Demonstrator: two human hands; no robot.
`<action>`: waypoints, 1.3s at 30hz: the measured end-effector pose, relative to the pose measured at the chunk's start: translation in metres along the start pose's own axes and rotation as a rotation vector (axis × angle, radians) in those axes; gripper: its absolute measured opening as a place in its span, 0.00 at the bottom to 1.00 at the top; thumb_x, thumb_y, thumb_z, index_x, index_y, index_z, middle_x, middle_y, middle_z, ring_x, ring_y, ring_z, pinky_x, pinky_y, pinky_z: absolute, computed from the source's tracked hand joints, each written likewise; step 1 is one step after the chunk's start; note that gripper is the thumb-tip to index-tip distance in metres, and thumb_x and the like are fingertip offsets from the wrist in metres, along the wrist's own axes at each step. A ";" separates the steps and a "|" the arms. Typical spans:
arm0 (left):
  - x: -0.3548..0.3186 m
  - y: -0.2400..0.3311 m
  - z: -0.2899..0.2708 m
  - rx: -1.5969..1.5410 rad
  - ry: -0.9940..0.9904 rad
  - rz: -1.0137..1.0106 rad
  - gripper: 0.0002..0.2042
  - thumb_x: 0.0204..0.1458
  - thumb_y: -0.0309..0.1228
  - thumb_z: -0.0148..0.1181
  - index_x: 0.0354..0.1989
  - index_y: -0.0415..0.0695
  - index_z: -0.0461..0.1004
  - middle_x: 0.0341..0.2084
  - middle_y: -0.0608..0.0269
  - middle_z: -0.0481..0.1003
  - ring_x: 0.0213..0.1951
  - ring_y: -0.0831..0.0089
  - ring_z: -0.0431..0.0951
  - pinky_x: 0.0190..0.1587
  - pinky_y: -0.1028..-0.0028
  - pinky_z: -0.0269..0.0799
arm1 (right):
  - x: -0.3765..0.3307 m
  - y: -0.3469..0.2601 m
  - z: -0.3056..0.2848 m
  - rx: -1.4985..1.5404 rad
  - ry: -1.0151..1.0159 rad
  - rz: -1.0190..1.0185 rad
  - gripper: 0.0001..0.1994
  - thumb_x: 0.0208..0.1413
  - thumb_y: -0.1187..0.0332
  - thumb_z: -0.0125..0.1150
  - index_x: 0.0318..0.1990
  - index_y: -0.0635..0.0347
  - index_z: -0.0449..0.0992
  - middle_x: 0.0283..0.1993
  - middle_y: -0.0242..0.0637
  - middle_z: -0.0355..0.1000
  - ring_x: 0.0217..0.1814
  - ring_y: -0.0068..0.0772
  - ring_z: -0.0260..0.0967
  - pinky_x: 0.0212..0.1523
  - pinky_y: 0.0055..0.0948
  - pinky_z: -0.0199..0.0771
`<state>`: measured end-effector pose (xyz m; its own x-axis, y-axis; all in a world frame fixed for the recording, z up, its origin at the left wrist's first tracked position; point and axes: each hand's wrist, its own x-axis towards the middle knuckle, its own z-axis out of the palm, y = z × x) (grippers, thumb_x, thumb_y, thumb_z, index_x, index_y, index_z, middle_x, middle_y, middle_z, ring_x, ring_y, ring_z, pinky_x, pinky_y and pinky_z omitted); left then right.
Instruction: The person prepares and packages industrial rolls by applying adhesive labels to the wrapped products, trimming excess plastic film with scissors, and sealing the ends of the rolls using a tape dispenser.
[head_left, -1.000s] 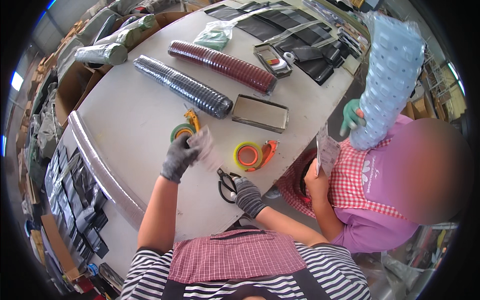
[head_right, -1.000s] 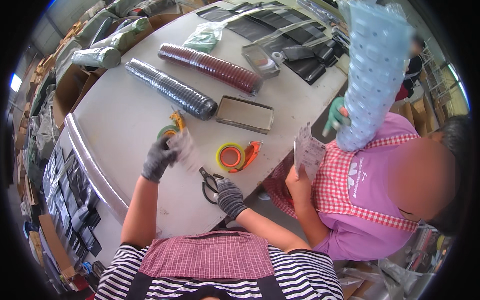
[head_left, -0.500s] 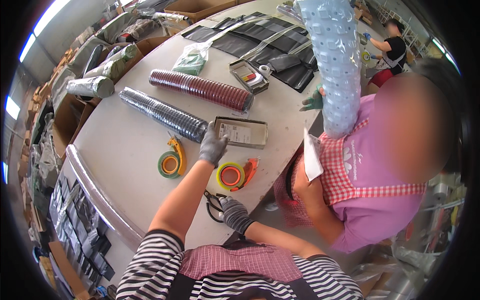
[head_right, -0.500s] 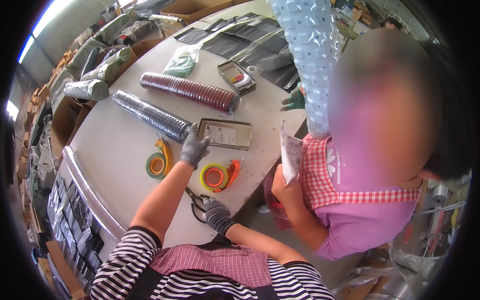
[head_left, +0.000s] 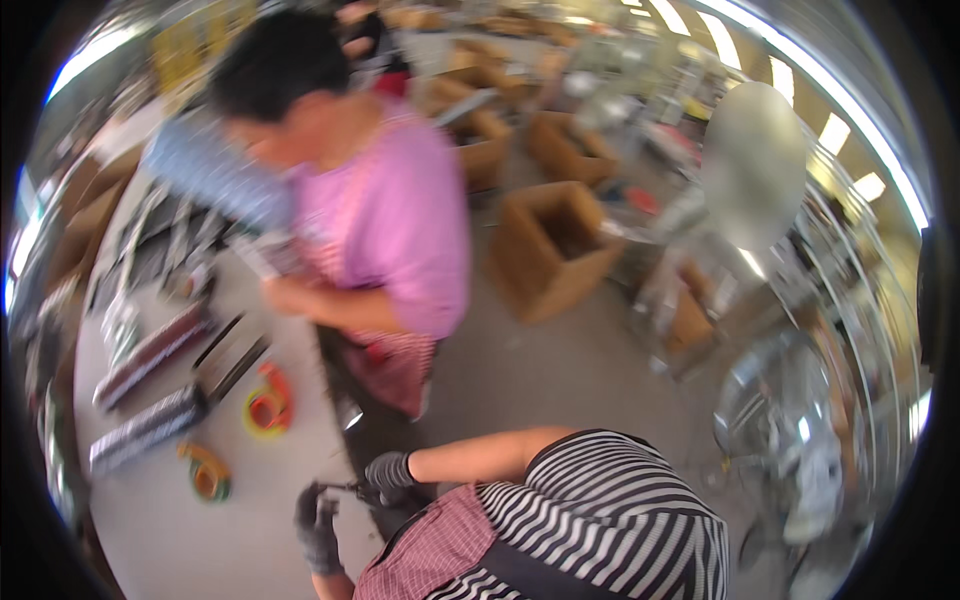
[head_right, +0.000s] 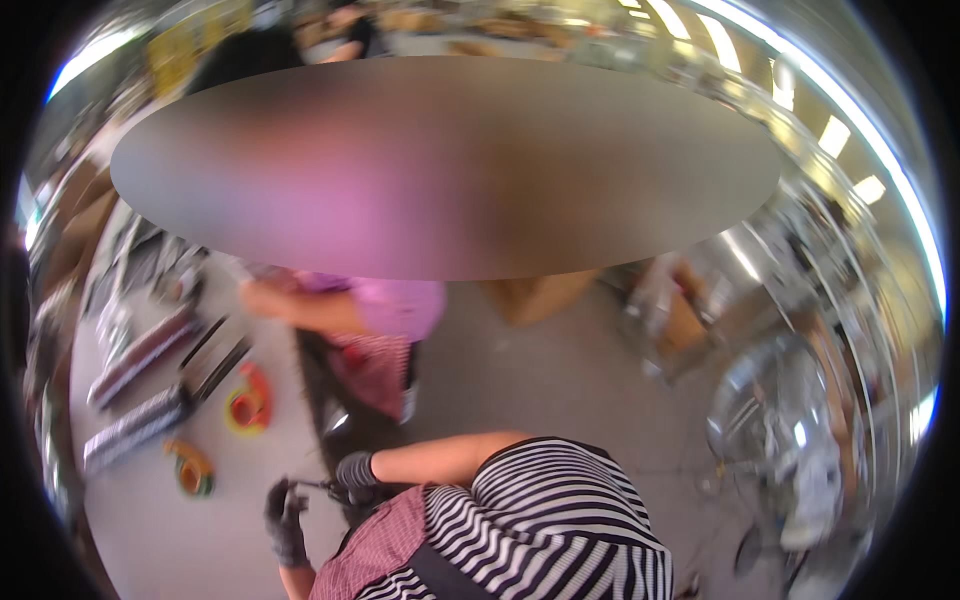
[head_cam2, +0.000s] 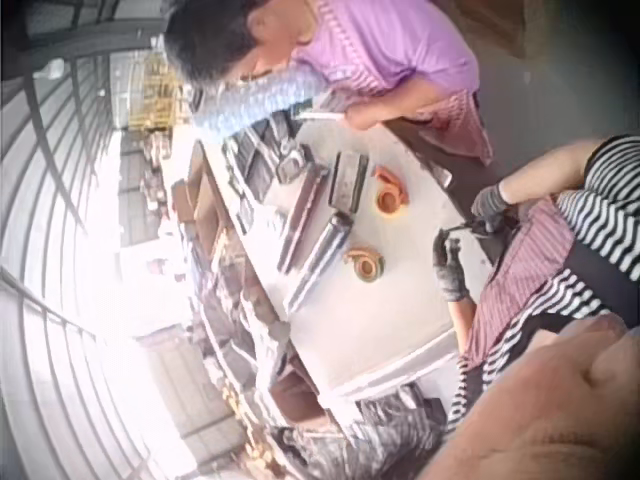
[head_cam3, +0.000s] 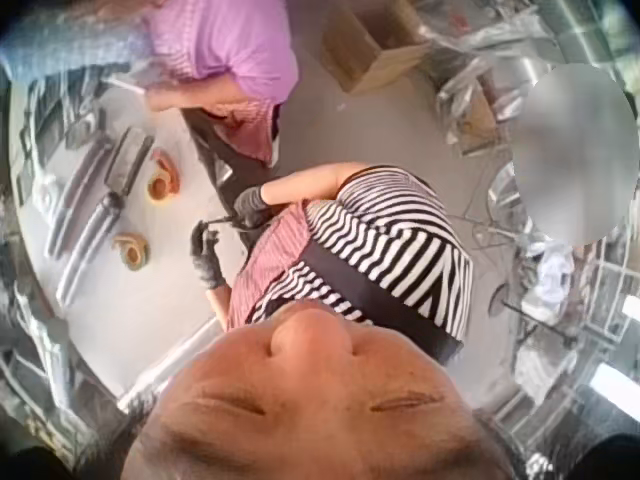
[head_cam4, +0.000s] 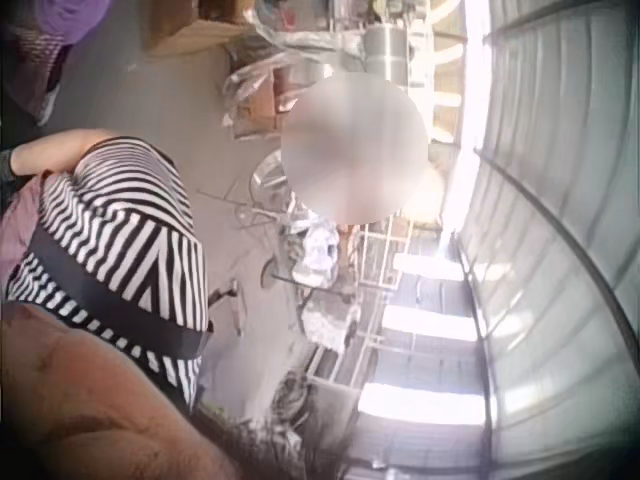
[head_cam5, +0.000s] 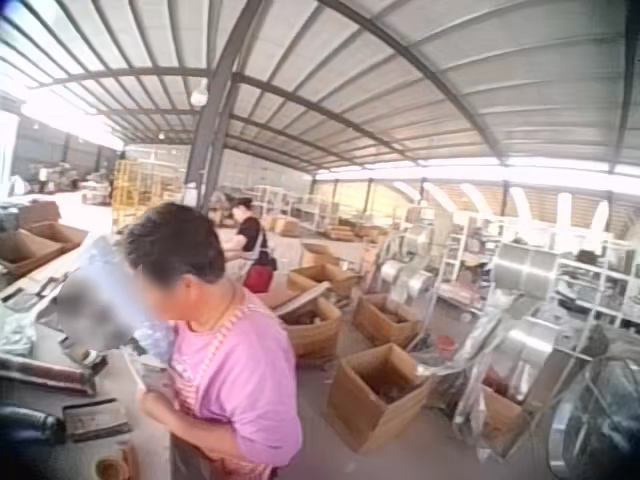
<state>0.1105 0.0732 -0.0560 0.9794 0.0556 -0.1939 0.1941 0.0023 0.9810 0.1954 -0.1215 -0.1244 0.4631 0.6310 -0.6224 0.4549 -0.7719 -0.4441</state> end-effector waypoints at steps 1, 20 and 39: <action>-0.016 0.002 -0.001 0.056 -0.002 -0.033 0.17 0.59 0.29 0.56 0.54 0.35 0.69 0.42 0.58 0.75 0.36 0.73 0.77 0.37 0.77 0.73 | -0.070 -0.007 -0.023 -0.074 0.031 -0.169 0.20 0.37 0.58 0.64 0.37 0.61 0.79 0.40 0.50 0.76 0.42 0.48 0.75 0.43 0.44 0.74; -0.027 -0.060 0.563 0.678 -1.026 0.391 0.18 0.58 0.33 0.56 0.54 0.39 0.70 0.39 0.54 0.79 0.40 0.58 0.80 0.44 0.65 0.74 | -0.606 0.252 0.415 1.232 1.179 0.826 0.18 0.51 0.56 0.70 0.41 0.62 0.78 0.33 0.40 0.77 0.34 0.30 0.71 0.40 0.32 0.73; 0.021 -0.090 1.350 0.897 -1.463 0.421 0.28 0.58 0.42 0.55 0.64 0.42 0.61 0.57 0.48 0.69 0.60 0.55 0.68 0.63 0.65 0.61 | -0.878 0.575 0.461 2.165 1.940 0.887 0.15 0.50 0.79 0.65 0.41 0.66 0.64 0.37 0.52 0.75 0.36 0.40 0.77 0.34 0.33 0.79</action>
<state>0.1879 -1.2740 -0.1598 0.1115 -0.9495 -0.2932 -0.5849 -0.3013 0.7531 -0.3006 -1.1549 -0.1301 0.1681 -0.7394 -0.6519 -0.0147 0.6594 -0.7516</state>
